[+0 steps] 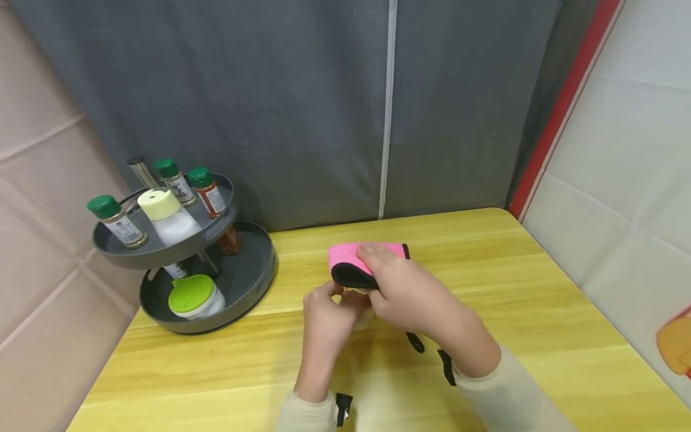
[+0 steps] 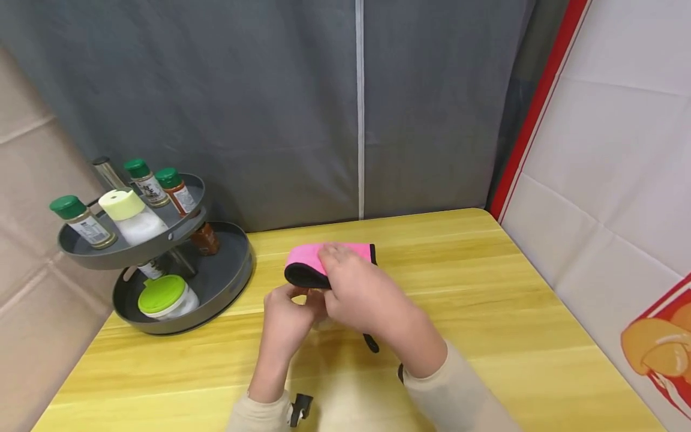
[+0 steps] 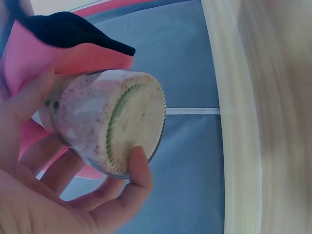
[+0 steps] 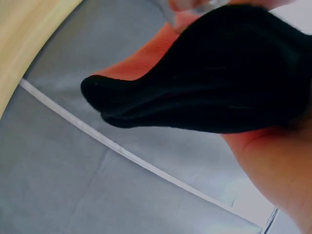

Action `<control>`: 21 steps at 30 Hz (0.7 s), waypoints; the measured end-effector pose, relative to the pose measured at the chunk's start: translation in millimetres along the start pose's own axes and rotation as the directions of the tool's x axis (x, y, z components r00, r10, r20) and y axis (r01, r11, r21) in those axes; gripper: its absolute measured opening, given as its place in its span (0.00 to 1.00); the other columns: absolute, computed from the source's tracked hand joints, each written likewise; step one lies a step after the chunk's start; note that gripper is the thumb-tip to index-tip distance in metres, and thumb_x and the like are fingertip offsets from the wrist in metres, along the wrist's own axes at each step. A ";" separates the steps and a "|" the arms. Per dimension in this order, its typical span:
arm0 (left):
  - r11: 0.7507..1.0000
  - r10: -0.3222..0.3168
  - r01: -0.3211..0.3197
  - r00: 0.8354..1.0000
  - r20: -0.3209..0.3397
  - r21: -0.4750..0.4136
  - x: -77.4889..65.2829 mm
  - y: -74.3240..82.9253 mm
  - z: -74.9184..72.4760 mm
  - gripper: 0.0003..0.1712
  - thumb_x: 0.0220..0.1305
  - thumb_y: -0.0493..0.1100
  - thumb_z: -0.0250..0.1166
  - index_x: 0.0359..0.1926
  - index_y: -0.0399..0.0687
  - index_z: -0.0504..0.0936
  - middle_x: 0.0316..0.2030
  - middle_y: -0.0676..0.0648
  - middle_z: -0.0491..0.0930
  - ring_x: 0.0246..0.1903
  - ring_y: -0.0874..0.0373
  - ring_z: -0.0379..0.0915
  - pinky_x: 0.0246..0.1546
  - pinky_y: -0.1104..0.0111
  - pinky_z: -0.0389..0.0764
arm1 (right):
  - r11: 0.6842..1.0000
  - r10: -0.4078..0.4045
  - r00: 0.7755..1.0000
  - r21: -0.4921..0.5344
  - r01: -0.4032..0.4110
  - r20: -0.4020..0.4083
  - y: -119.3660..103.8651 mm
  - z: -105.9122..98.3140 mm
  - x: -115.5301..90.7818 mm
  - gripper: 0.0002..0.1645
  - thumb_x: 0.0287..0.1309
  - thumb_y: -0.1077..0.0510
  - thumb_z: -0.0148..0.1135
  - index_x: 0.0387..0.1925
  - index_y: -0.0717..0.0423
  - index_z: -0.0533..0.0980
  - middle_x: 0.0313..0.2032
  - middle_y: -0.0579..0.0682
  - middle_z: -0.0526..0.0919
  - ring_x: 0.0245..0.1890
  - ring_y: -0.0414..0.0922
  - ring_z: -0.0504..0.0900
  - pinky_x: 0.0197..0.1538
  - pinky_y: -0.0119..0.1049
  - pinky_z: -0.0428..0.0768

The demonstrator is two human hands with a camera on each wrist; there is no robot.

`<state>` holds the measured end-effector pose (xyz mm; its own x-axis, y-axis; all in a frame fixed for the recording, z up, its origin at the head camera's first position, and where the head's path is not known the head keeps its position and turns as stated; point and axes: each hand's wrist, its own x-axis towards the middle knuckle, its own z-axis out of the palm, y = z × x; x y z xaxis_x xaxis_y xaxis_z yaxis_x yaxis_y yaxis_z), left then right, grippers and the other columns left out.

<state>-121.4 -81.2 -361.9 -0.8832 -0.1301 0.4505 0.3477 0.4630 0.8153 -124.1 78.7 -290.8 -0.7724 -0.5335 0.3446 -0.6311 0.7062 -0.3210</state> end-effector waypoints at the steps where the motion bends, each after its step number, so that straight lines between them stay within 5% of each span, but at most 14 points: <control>1: 1.000 0.017 -0.017 1.000 -0.004 0.016 0.1 -1.5 -1.0 0.08 0.46 0.36 0.76 0.19 0.49 0.83 0.14 0.55 0.75 0.16 0.63 0.68 0.16 0.69 0.68 | 1.000 0.001 1.000 -0.008 -0.001 0.008 -0.7 0.9 -2.5 0.35 0.59 0.65 0.56 0.69 0.65 0.68 0.67 0.59 0.73 0.68 0.53 0.71 0.68 0.50 0.70; 6: 0.996 0.070 -0.069 0.997 -0.015 0.048 2.9 -8.3 -6.7 0.12 0.40 0.33 0.79 0.30 0.43 0.89 0.25 0.47 0.87 0.29 0.53 0.84 0.31 0.61 0.83 | 1.000 -0.028 0.999 -0.011 0.027 -0.025 -4.8 4.5 -17.3 0.39 0.54 0.68 0.55 0.71 0.61 0.68 0.69 0.55 0.71 0.70 0.50 0.69 0.69 0.48 0.70; 10: 0.998 -0.017 0.020 0.999 0.039 -0.065 6.3 -8.3 -8.7 0.14 0.45 0.31 0.76 0.37 0.42 0.90 0.33 0.46 0.89 0.37 0.52 0.86 0.41 0.57 0.84 | 0.997 -0.037 0.993 0.064 0.044 -0.112 -5.8 7.3 -23.6 0.39 0.54 0.70 0.54 0.71 0.60 0.68 0.70 0.51 0.71 0.68 0.47 0.71 0.67 0.45 0.72; 12: 0.976 -0.095 0.114 0.990 0.106 -0.185 6.6 -7.0 -8.8 0.16 0.52 0.33 0.76 0.44 0.45 0.90 0.39 0.48 0.89 0.42 0.53 0.85 0.44 0.58 0.84 | 0.986 -0.015 0.984 0.160 0.044 -0.180 -4.6 12.4 -23.9 0.39 0.57 0.69 0.54 0.72 0.57 0.67 0.69 0.49 0.72 0.61 0.45 0.77 0.61 0.42 0.77; 15: 0.907 -0.177 0.235 0.966 0.191 -0.349 5.8 -4.0 -7.0 0.19 0.58 0.40 0.76 0.52 0.51 0.88 0.46 0.49 0.87 0.48 0.54 0.83 0.47 0.60 0.83 | 0.925 0.118 0.956 0.379 -0.009 -0.268 -3.8 23.4 -22.8 0.24 0.68 0.63 0.56 0.64 0.56 0.75 0.50 0.51 0.84 0.39 0.44 0.82 0.41 0.39 0.82; 17: 0.869 -0.213 0.286 0.953 0.216 -0.403 4.7 -1.4 -5.9 0.22 0.57 0.45 0.78 0.54 0.57 0.87 0.48 0.51 0.86 0.51 0.54 0.81 0.48 0.61 0.83 | 0.861 0.223 0.927 0.506 -0.042 -0.302 -4.5 31.0 -22.4 0.16 0.71 0.60 0.58 0.57 0.56 0.78 0.37 0.51 0.83 0.30 0.44 0.78 0.33 0.37 0.78; 19: 0.858 -0.218 0.288 0.954 0.205 -0.426 4.4 0.1 -4.9 0.24 0.56 0.48 0.78 0.55 0.56 0.86 0.50 0.50 0.85 0.50 0.51 0.80 0.48 0.60 0.83 | 0.796 0.318 0.898 0.600 -0.078 -0.305 -6.2 36.8 -22.0 0.11 0.72 0.58 0.58 0.50 0.57 0.80 0.28 0.51 0.78 0.26 0.45 0.76 0.29 0.37 0.77; 21: 0.850 -0.238 0.296 0.954 0.183 -0.435 4.8 1.4 -5.4 0.26 0.56 0.48 0.78 0.57 0.55 0.86 0.53 0.50 0.84 0.49 0.49 0.79 0.46 0.59 0.83 | 0.759 0.357 0.887 0.644 -0.093 -0.292 -6.7 41.9 -21.4 0.12 0.72 0.60 0.58 0.52 0.58 0.80 0.30 0.54 0.80 0.27 0.46 0.77 0.30 0.37 0.78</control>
<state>-123.4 -85.9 -356.7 -0.9829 -0.0736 0.1686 0.1709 -0.0262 0.9849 -106.3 65.9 -333.0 -0.8895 -0.0854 0.4489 -0.4535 0.2865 -0.8440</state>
